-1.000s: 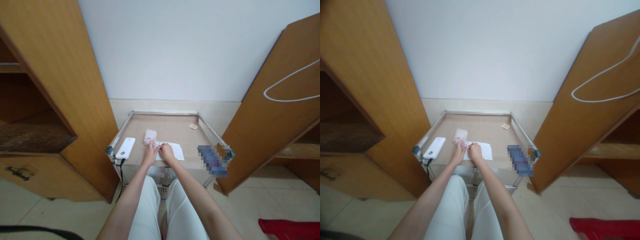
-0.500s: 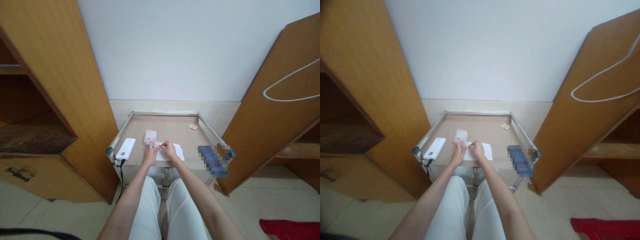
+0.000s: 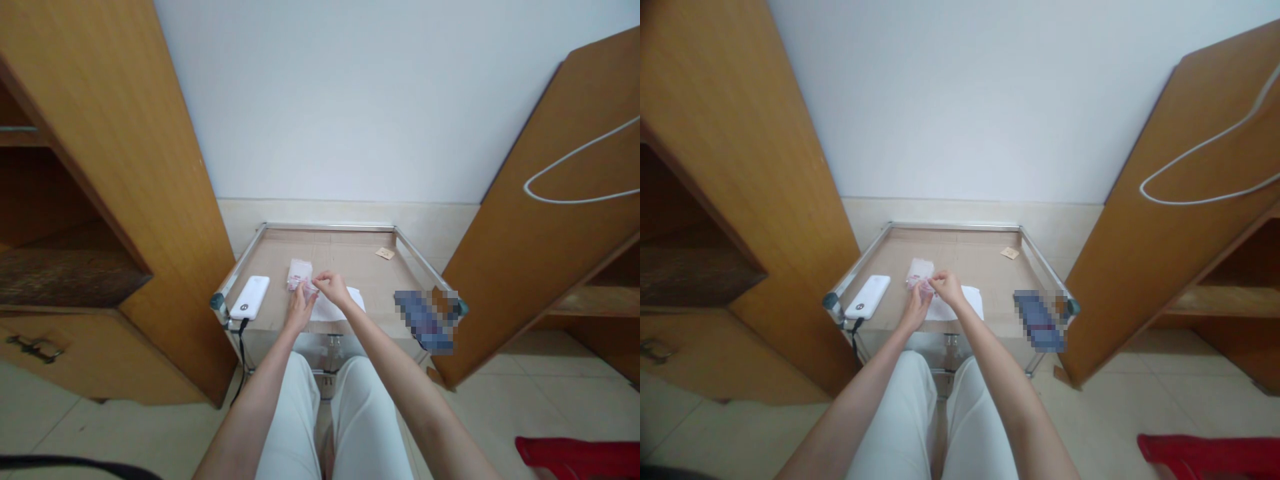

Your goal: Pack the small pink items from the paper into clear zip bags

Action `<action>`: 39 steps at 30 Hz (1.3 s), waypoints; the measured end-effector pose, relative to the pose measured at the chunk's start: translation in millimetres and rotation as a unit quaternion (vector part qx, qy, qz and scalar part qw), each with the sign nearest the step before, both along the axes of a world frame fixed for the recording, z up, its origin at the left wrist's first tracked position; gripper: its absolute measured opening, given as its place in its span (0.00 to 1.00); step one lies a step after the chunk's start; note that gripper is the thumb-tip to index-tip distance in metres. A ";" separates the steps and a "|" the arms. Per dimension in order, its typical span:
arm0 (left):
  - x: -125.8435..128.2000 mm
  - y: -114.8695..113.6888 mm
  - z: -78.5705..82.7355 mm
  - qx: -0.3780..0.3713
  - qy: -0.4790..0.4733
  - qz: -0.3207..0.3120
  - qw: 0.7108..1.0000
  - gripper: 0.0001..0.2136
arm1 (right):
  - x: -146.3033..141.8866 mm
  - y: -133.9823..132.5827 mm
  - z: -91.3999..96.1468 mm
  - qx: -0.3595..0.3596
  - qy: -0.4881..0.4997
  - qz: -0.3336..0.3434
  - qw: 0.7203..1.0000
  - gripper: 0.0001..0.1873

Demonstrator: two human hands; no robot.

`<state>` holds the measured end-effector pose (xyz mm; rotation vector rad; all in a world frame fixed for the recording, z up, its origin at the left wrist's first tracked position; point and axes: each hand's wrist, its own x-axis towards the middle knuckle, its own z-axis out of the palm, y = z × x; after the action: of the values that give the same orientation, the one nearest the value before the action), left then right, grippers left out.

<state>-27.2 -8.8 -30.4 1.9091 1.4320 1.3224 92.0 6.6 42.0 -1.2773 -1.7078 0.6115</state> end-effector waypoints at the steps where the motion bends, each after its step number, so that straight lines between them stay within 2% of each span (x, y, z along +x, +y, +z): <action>1: 0.1 -0.4 0.4 -0.001 0.000 0.000 1.000 0.22 | 0.2 0.2 -1.1 -0.001 -0.007 0.017 1.000 0.11; 4: 0.2 -0.8 0.8 -0.006 -0.002 0.007 1.000 0.23 | 1.5 2.1 -6.4 0.001 -0.004 0.034 0.999 0.12; 7: 0.0 -0.4 0.7 -0.006 0.001 0.008 1.000 0.23 | 3.4 3.6 -15.1 -0.015 -0.006 -0.024 1.000 0.12; 12: 0.1 0.3 -0.1 0.003 0.011 0.008 1.000 0.22 | 6.1 0.6 -33.7 -0.091 -0.121 -0.043 0.988 0.08; 16: 0.5 1.0 -1.9 -0.004 0.009 0.012 1.000 0.22 | 4.4 -3.0 -43.9 -0.065 -0.191 -0.071 0.977 0.09; 21: 0.9 1.6 -2.3 -0.007 -0.002 0.007 1.000 0.22 | -0.6 -3.4 -45.8 -0.062 -0.210 -0.101 0.970 0.10; 25: 1.3 0.4 -0.3 -0.006 -0.001 0.012 1.000 0.22 | -1.5 -0.2 -45.8 -0.092 -0.161 -0.116 0.976 0.09; 29: 1.7 -0.8 1.6 -0.006 0.007 0.009 1.000 0.22 | 1.0 4.0 -42.5 -0.133 -0.030 -0.106 0.985 0.08; 34: 1.5 -0.3 0.9 0.000 0.016 0.005 1.000 0.22 | 1.7 4.5 -31.2 -0.037 0.127 -0.111 0.985 0.09; 36: 1.2 0.1 0.0 0.000 0.014 0.004 1.000 0.22 | 0.7 3.9 -27.2 -0.005 0.150 -0.103 0.983 0.09; 39: 0.9 0.3 -0.6 0.000 0.008 0.007 1.000 0.23 | -0.2 3.7 -23.6 0.026 0.129 -0.044 0.990 0.07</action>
<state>-26.3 -8.5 -31.0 1.9169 1.4545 1.3164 91.7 10.3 18.4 -1.1764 -1.4380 0.6461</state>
